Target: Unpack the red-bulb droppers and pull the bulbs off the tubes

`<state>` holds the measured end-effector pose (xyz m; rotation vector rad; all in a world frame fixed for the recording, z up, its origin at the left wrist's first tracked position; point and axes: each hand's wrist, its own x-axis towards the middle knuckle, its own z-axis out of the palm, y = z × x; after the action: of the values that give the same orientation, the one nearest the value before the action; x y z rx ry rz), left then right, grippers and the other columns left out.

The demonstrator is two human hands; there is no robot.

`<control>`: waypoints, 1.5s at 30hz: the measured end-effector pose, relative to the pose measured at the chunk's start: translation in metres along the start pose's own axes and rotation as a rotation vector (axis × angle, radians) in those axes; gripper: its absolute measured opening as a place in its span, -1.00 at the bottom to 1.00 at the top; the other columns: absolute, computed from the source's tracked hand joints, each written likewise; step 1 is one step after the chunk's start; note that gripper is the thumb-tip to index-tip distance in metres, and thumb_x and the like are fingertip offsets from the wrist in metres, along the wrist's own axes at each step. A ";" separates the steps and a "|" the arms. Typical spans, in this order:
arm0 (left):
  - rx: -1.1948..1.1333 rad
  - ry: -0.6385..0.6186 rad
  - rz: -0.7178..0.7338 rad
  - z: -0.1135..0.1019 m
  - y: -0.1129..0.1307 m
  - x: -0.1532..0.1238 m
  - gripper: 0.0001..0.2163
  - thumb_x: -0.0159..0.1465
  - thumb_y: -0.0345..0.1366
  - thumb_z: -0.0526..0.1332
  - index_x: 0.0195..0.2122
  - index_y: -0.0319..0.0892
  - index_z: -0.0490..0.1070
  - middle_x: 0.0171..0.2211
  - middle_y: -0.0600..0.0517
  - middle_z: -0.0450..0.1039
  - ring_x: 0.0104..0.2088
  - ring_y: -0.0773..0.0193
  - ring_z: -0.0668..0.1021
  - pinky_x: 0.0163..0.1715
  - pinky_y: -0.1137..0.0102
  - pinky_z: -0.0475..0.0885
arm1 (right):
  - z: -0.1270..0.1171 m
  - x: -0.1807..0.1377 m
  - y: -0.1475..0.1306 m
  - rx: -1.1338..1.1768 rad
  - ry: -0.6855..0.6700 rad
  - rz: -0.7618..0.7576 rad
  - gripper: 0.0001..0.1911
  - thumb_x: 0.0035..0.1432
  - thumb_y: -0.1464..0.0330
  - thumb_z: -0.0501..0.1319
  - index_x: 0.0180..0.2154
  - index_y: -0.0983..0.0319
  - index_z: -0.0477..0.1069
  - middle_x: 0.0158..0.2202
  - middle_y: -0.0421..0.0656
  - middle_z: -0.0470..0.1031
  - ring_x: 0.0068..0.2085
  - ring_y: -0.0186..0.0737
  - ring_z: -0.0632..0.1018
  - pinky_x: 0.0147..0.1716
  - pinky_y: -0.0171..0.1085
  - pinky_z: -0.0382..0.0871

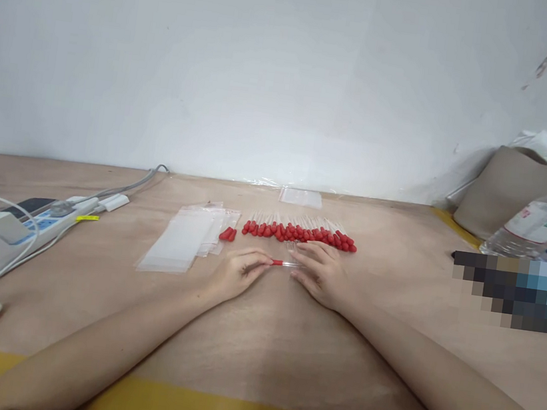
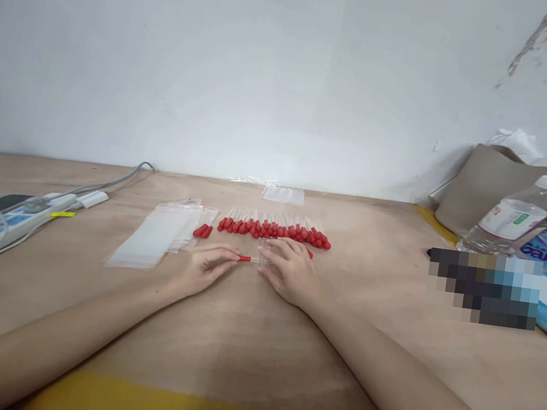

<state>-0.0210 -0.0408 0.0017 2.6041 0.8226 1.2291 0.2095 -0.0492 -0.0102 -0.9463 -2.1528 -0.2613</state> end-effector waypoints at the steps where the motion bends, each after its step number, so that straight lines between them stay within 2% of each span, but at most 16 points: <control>1: 0.003 0.001 0.022 0.001 0.001 0.000 -0.87 0.24 -0.36 0.10 -0.27 -0.17 0.43 -0.27 -0.01 0.49 -0.25 0.33 0.52 -0.22 0.40 0.45 | 0.000 0.000 0.000 0.001 -0.014 -0.016 -0.69 0.11 0.25 0.14 -0.07 0.11 0.37 -0.08 -0.11 0.42 -0.03 -0.10 0.35 -0.09 -0.06 0.24; 5: 0.031 0.018 0.087 0.003 0.003 -0.001 -0.86 0.24 -0.38 0.09 -0.25 -0.17 0.43 -0.26 -0.01 0.48 -0.24 0.36 0.52 -0.22 0.45 0.45 | -0.002 0.002 -0.003 0.015 -0.061 -0.049 -0.75 0.15 0.28 0.11 -0.13 0.12 0.42 -0.21 -0.16 0.50 -0.08 -0.15 0.39 -0.12 -0.11 0.24; 7: 0.076 0.007 0.101 0.003 0.004 0.000 -0.84 0.23 -0.37 0.10 -0.19 -0.16 0.41 -0.25 -0.01 0.48 -0.21 0.34 0.51 -0.15 0.38 0.42 | -0.002 0.002 -0.004 0.022 -0.065 -0.058 -0.76 0.15 0.30 0.11 -0.14 0.13 0.43 -0.23 -0.17 0.51 -0.10 -0.16 0.39 -0.12 -0.12 0.24; 9: 0.175 -0.018 0.114 0.004 0.007 0.003 -0.78 0.21 -0.30 0.14 -0.11 -0.13 0.38 -0.19 -0.02 0.47 -0.09 0.24 0.46 0.00 0.20 0.29 | -0.002 0.002 -0.005 0.020 -0.049 -0.073 -0.76 0.15 0.31 0.11 -0.14 0.14 0.43 -0.22 -0.17 0.51 -0.09 -0.16 0.39 -0.10 -0.11 0.24; 12: 0.316 -0.049 0.136 0.009 0.012 0.008 -0.71 0.19 -0.21 0.17 -0.06 -0.10 0.36 -0.08 -0.03 0.43 0.04 0.11 0.36 0.14 -0.05 -0.06 | -0.001 0.002 -0.007 0.009 -0.034 -0.109 -0.76 0.15 0.33 0.11 -0.15 0.17 0.43 -0.19 -0.16 0.51 -0.08 -0.15 0.39 -0.07 -0.08 0.24; 14: 0.342 -0.049 0.161 0.013 0.015 0.011 -0.78 0.22 -0.24 0.14 -0.11 -0.11 0.38 -0.14 0.00 0.46 0.02 0.13 0.39 0.15 -0.06 -0.17 | 0.000 0.002 -0.009 0.004 -0.035 -0.127 -0.78 0.15 0.35 0.10 -0.18 0.17 0.44 -0.20 -0.16 0.51 -0.09 -0.15 0.40 -0.05 -0.07 0.23; 16: 0.352 -0.036 0.184 0.016 0.015 0.012 -0.84 0.24 -0.30 0.11 -0.18 -0.13 0.41 -0.24 0.04 0.51 -0.06 0.19 0.45 0.17 -0.03 -0.18 | 0.000 0.003 -0.011 -0.001 -0.030 -0.139 -0.80 0.15 0.37 0.09 -0.22 0.18 0.45 -0.24 -0.16 0.52 -0.11 -0.15 0.42 -0.05 -0.06 0.24; 20: 0.403 -0.061 0.199 0.016 0.016 0.012 -0.85 0.26 -0.34 0.07 -0.30 -0.17 0.43 -0.34 0.04 0.52 -0.15 0.23 0.49 0.17 -0.02 -0.19 | 0.000 0.003 -0.012 -0.007 0.002 -0.171 -0.82 0.14 0.40 0.10 -0.24 0.22 0.44 -0.29 -0.16 0.53 -0.13 -0.16 0.43 -0.07 -0.06 0.26; 24: 0.435 -0.140 0.226 0.010 0.019 0.012 -0.84 0.27 -0.34 0.05 -0.34 -0.18 0.41 -0.35 0.04 0.51 -0.11 0.22 0.48 0.19 0.02 -0.15 | -0.001 0.002 -0.012 0.012 0.038 -0.250 -0.84 0.13 0.44 0.10 -0.27 0.25 0.43 -0.34 -0.14 0.53 -0.17 -0.20 0.45 -0.08 -0.09 0.30; 28: 0.438 -0.173 0.247 0.006 0.020 0.011 -0.83 0.28 -0.34 0.03 -0.33 -0.18 0.40 -0.32 0.02 0.51 -0.07 0.21 0.46 0.19 0.06 -0.10 | -0.002 0.001 -0.011 0.006 0.042 -0.316 -0.84 0.14 0.47 0.07 -0.25 0.26 0.40 -0.34 -0.14 0.52 -0.18 -0.24 0.46 -0.01 -0.07 0.27; 32: 0.426 -0.189 0.247 0.003 0.021 0.009 -0.82 0.29 -0.35 0.00 -0.32 -0.18 0.38 -0.33 0.03 0.51 -0.08 0.21 0.47 0.18 0.01 -0.12 | -0.001 -0.001 -0.010 -0.025 0.041 -0.362 -0.81 0.16 0.48 0.05 -0.21 0.25 0.37 -0.31 -0.16 0.51 -0.10 -0.23 0.44 0.09 0.02 0.16; 38: 0.398 -0.223 0.217 -0.005 0.020 0.005 -0.81 0.30 -0.36 -0.02 -0.34 -0.18 0.37 -0.36 0.04 0.50 -0.09 0.22 0.46 0.17 0.03 -0.09 | 0.001 -0.007 -0.004 -0.023 0.046 -0.379 -0.77 0.14 0.51 0.06 -0.16 0.24 0.35 -0.22 -0.15 0.50 -0.01 -0.20 0.38 0.11 0.03 0.12; 41: 0.403 -0.201 0.109 -0.015 0.011 0.002 -0.80 0.30 -0.36 -0.03 -0.37 -0.18 0.36 -0.38 0.03 0.47 -0.19 0.24 0.48 0.08 0.08 0.10 | -0.001 -0.011 0.006 -0.001 0.097 -0.261 -0.77 0.14 0.50 0.06 -0.17 0.21 0.37 -0.26 -0.14 0.49 -0.08 -0.19 0.41 0.01 -0.01 0.22; 43: 0.396 -0.148 0.029 -0.023 0.000 0.002 -0.81 0.29 -0.33 -0.01 -0.33 -0.18 0.37 -0.36 0.01 0.44 -0.25 0.26 0.46 -0.05 0.19 0.26 | -0.003 -0.013 0.011 -0.021 0.122 -0.091 -0.79 0.13 0.45 0.08 -0.18 0.20 0.40 -0.38 -0.15 0.47 -0.24 -0.22 0.45 -0.15 -0.10 0.31; 45: 0.360 -0.062 -0.040 -0.030 -0.014 0.004 -0.82 0.29 -0.31 0.00 -0.24 -0.17 0.38 -0.31 -0.01 0.39 -0.28 0.27 0.44 -0.19 0.32 0.34 | -0.003 -0.012 0.014 -0.043 0.083 0.073 -0.78 0.14 0.40 0.07 -0.18 0.21 0.41 -0.46 -0.16 0.39 -0.38 -0.26 0.41 -0.30 -0.19 0.33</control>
<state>-0.0474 -0.0301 0.0190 2.8648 1.1744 1.0669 0.2266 -0.0478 -0.0182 -1.0187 -2.0405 -0.3073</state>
